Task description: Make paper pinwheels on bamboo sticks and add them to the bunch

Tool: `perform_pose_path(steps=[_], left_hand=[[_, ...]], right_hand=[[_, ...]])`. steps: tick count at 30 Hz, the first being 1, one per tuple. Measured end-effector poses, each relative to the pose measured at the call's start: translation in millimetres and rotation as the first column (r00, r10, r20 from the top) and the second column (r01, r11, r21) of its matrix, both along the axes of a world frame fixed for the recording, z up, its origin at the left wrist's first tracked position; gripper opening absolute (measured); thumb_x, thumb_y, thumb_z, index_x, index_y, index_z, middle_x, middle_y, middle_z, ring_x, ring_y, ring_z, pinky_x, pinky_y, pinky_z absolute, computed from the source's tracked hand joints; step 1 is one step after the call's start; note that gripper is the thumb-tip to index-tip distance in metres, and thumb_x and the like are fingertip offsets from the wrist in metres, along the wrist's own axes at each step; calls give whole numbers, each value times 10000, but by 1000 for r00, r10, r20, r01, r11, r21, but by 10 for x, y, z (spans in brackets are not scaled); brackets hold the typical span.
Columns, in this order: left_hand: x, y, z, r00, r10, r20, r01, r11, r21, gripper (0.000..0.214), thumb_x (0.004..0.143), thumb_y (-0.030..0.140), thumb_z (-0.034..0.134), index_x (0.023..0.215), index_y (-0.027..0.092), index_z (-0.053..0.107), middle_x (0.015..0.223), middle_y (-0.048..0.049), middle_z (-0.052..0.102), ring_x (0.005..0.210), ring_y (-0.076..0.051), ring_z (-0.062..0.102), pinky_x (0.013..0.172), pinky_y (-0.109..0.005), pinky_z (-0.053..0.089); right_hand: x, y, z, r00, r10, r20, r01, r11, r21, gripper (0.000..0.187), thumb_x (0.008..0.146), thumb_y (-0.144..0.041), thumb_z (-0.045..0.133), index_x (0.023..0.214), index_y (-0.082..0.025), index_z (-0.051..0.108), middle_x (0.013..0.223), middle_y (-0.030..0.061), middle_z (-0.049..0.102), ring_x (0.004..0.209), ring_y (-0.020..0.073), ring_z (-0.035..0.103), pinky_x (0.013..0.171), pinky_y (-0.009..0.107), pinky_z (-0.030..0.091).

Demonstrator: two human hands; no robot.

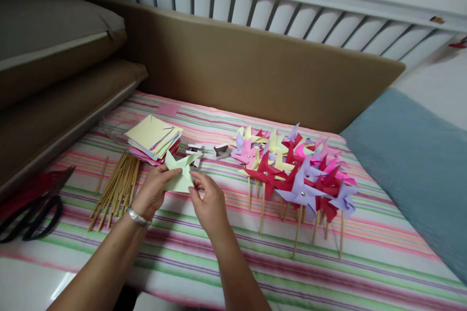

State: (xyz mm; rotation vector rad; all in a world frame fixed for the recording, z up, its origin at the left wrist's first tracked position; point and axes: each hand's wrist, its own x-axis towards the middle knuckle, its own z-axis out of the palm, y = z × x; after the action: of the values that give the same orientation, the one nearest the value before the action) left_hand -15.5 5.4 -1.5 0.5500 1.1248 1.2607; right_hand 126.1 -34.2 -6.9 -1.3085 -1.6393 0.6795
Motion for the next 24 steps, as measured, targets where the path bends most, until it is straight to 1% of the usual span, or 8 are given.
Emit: perform_pose_path(steps=[2,4,8,12,17,20,24], left_hand=[[8,0,-11,1000,-2,-17,3,1000,21,302,456,239,804,717,112,717,604,-45,701,508,-152,605,546,-258,457],[8,4,-22,1000,-11,-12,12,999,35,300,466,240,807,724,116,719,625,-45,708,529,-152,613,562,-258,461],[-8,12,-17,999,-32,29,31,999,41,289,481,224,805,731,110,716,660,-50,718,553,-148,623,587,-257,475],[-28,10,20,997,-57,57,56,998,14,292,484,214,801,732,90,708,659,-67,718,572,-162,636,595,-267,490],[-47,15,9,995,-77,58,77,997,13,305,493,220,802,747,82,707,654,-75,717,586,-167,641,601,-266,496],[-56,22,-26,997,-71,44,70,997,20,315,483,218,805,749,81,708,656,-69,717,583,-160,637,602,-258,491],[-45,21,-45,996,-94,9,94,996,6,321,487,229,804,756,82,710,641,-64,712,552,-153,627,573,-254,483]], right_hand=[[-19,4,-39,999,-35,23,35,999,18,343,796,-145,529,1111,-260,602,872,16,645,783,153,621,746,290,520],[-8,8,-55,998,-46,52,43,998,40,317,807,-135,505,1080,-258,609,886,19,642,812,159,618,757,292,514],[55,14,-41,997,-18,71,14,998,68,240,825,-126,480,985,-242,616,905,23,646,835,161,614,762,288,504],[103,18,-8,996,43,81,-51,994,96,230,837,-109,454,930,-235,622,902,31,640,865,167,610,765,288,496],[123,16,13,994,103,44,-107,990,92,263,845,-124,481,1037,-250,610,1010,41,635,945,172,605,823,303,495],[149,23,18,992,125,30,-127,988,87,220,843,-141,503,970,-246,649,1056,53,631,1002,181,593,859,318,484],[192,41,13,995,97,23,-99,992,76,175,824,-176,548,878,-256,694,1157,64,611,1096,206,551,932,369,447]])
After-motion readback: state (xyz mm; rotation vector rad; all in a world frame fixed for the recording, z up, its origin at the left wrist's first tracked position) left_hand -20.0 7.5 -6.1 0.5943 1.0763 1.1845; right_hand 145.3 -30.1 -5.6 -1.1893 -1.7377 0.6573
